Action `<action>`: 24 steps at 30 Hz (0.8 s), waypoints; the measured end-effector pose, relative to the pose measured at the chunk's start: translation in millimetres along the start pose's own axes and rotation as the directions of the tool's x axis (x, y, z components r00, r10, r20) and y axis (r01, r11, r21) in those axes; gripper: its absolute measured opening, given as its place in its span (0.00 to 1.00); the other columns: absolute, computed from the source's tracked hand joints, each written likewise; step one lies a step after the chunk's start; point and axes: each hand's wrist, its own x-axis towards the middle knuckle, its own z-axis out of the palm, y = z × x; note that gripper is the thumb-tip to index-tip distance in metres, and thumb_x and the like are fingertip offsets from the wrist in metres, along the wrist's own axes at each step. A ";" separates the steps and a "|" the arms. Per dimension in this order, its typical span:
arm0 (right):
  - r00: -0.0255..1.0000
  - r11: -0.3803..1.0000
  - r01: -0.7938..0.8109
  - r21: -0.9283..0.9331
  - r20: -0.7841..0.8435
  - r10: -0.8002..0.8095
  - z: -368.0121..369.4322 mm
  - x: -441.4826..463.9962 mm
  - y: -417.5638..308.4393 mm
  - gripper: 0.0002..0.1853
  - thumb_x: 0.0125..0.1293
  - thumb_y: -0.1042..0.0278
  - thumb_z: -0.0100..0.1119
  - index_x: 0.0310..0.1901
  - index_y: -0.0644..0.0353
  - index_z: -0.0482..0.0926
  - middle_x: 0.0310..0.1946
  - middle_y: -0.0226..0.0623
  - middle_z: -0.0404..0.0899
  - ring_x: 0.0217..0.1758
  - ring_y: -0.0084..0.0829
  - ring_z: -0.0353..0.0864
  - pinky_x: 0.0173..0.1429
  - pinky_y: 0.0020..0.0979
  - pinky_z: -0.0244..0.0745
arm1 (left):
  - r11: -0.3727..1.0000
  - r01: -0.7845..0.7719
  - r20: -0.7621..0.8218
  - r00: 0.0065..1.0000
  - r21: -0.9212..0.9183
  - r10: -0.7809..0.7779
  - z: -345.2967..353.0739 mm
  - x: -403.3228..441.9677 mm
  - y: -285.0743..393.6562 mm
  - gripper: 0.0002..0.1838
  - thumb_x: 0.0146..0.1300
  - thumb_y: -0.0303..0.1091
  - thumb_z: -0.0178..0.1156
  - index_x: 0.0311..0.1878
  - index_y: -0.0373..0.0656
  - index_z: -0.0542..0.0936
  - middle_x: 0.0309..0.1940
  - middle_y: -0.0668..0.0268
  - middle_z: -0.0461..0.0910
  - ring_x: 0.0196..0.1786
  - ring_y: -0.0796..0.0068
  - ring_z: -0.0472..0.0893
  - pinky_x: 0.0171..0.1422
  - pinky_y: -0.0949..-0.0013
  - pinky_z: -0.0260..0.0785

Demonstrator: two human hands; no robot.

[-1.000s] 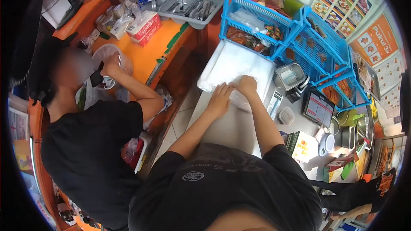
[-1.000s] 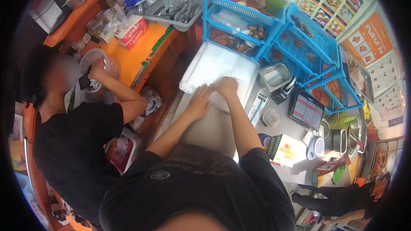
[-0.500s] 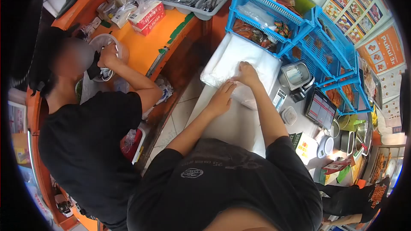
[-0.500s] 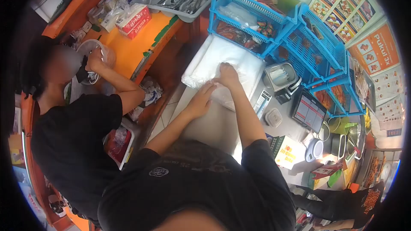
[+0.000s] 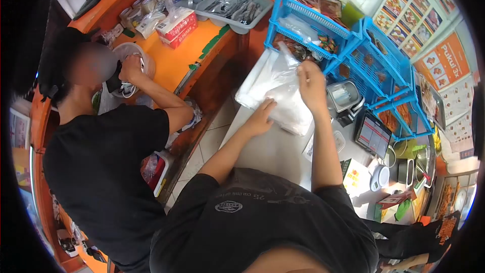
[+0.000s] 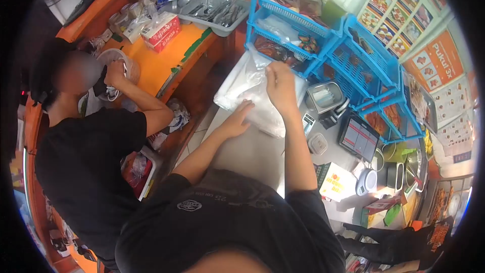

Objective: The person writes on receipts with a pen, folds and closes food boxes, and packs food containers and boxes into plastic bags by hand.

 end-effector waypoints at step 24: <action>0.727 0.691 -0.507 0.515 0.686 0.022 -65.5 -225.3 -5.1 0.55 0.51 0.50 0.71 0.73 0.58 0.47 0.70 0.51 0.56 0.73 0.44 0.55 0.73 0.41 0.53 | 0.638 0.115 -0.304 0.806 -0.761 -0.508 -24.0 -47.1 170.8 0.17 0.71 0.41 0.53 0.51 0.36 0.74 0.41 0.65 0.78 0.40 0.75 0.78 0.44 0.71 0.72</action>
